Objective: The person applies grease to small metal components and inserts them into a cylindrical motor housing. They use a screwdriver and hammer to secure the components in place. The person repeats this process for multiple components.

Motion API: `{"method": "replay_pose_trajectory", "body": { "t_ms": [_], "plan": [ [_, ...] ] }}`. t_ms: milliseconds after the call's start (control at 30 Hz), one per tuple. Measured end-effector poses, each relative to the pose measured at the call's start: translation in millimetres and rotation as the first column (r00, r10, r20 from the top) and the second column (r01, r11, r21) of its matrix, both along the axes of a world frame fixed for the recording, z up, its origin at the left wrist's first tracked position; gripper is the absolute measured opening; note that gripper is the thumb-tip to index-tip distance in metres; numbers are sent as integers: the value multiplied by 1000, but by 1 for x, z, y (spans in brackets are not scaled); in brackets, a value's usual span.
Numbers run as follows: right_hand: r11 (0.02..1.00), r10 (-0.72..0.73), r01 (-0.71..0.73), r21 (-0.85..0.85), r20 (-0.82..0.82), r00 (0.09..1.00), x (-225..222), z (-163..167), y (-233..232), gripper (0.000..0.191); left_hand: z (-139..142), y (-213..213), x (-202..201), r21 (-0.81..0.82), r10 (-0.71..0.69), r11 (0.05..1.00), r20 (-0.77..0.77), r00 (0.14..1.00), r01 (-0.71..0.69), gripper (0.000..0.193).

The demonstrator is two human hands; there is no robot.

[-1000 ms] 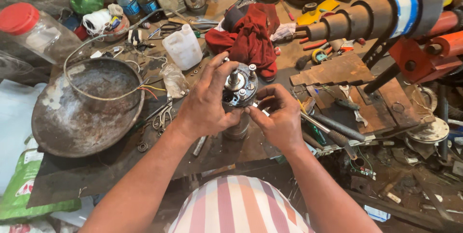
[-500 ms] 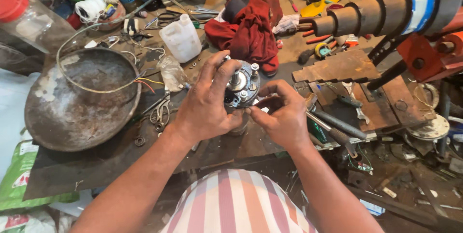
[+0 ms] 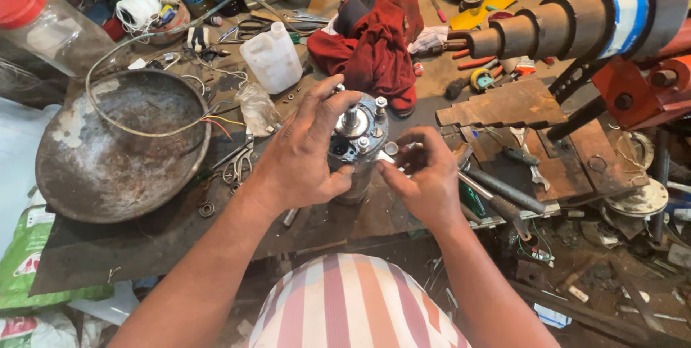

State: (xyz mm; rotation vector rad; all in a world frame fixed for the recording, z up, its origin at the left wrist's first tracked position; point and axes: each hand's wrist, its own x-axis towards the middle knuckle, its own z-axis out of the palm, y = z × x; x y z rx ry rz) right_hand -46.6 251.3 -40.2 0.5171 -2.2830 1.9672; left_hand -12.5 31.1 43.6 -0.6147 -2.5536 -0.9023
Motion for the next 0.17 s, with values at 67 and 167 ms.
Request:
{"method": "replay_pose_trajectory", "body": {
  "t_ms": [67, 167],
  "plan": [
    [999, -23, 24, 23, -57, 998, 7, -1, 2, 37, 1, -4, 3, -3, -8, 1000, 19, 1000, 8, 92],
    [999, 6, -1, -40, 103, 995, 12, -2, 1, 43, 2, -7, 2, -11, -22, 1000, 16, 1000, 22, 95]
  ]
}}
